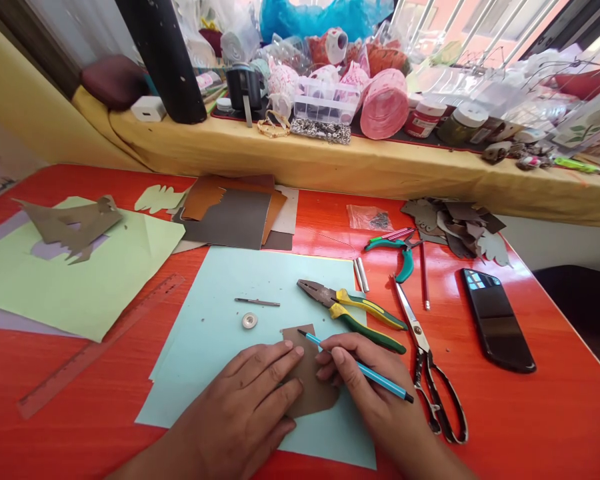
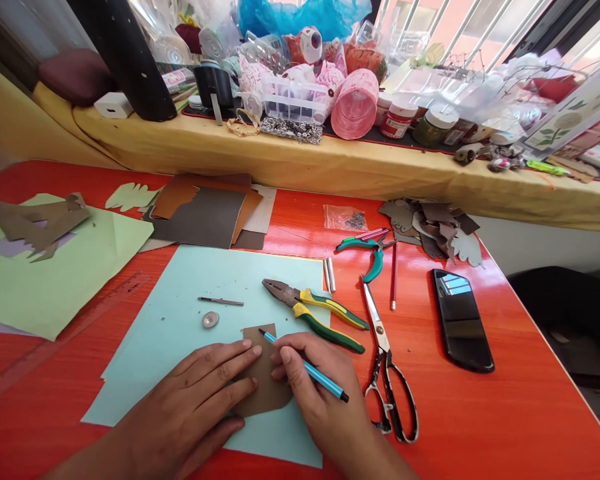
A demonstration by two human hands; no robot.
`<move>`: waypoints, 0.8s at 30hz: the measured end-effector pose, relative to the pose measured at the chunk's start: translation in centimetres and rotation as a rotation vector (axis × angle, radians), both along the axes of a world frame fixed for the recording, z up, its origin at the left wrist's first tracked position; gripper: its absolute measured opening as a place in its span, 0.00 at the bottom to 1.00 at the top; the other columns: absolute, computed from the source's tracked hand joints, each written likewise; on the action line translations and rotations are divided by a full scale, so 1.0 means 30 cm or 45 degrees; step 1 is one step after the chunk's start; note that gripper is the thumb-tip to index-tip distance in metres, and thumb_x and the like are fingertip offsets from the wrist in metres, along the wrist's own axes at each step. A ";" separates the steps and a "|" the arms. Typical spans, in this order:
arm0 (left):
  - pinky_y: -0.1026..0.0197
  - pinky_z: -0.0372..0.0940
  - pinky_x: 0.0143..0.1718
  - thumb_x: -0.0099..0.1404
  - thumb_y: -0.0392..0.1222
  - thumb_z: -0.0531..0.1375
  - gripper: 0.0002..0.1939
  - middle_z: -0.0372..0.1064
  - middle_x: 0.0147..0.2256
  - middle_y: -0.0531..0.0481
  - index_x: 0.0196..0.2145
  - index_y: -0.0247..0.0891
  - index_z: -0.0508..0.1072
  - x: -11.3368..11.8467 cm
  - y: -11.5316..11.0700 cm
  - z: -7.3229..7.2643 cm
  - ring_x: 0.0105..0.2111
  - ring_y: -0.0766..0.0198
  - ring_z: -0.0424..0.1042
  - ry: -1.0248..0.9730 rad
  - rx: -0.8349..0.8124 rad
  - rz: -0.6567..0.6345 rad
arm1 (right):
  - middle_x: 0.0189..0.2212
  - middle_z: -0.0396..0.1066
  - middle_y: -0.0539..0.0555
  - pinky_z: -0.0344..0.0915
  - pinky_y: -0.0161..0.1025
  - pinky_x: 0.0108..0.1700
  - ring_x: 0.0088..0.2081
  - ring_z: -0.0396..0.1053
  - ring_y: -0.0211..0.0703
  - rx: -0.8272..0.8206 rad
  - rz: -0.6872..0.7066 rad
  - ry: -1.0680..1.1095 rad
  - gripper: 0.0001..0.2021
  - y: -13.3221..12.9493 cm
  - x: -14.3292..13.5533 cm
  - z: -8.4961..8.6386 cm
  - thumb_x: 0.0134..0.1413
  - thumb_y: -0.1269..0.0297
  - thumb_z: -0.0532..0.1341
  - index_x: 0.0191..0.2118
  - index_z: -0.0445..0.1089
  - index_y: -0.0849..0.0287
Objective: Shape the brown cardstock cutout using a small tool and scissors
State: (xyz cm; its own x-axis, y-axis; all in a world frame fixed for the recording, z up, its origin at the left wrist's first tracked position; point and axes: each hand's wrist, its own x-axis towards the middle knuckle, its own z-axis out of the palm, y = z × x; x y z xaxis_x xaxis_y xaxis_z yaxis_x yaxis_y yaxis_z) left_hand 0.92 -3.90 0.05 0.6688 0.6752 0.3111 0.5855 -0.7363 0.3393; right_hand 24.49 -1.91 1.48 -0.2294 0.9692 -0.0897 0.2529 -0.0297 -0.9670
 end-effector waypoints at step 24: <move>0.49 0.63 0.64 0.76 0.40 0.55 0.13 0.69 0.64 0.44 0.53 0.38 0.75 0.000 -0.009 -0.013 0.66 0.53 0.63 -0.016 -0.004 0.016 | 0.33 0.79 0.52 0.73 0.33 0.36 0.34 0.79 0.40 0.003 0.026 -0.016 0.11 -0.005 0.003 -0.009 0.72 0.58 0.58 0.44 0.76 0.55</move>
State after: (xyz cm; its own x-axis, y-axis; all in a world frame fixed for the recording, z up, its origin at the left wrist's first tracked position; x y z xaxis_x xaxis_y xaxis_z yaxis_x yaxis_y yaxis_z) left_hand 0.91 -4.16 -0.34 0.6563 0.6846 0.3171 0.5903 -0.7277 0.3492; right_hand 24.57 -2.05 1.22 -0.2478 0.9646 -0.0902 0.2656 -0.0219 -0.9638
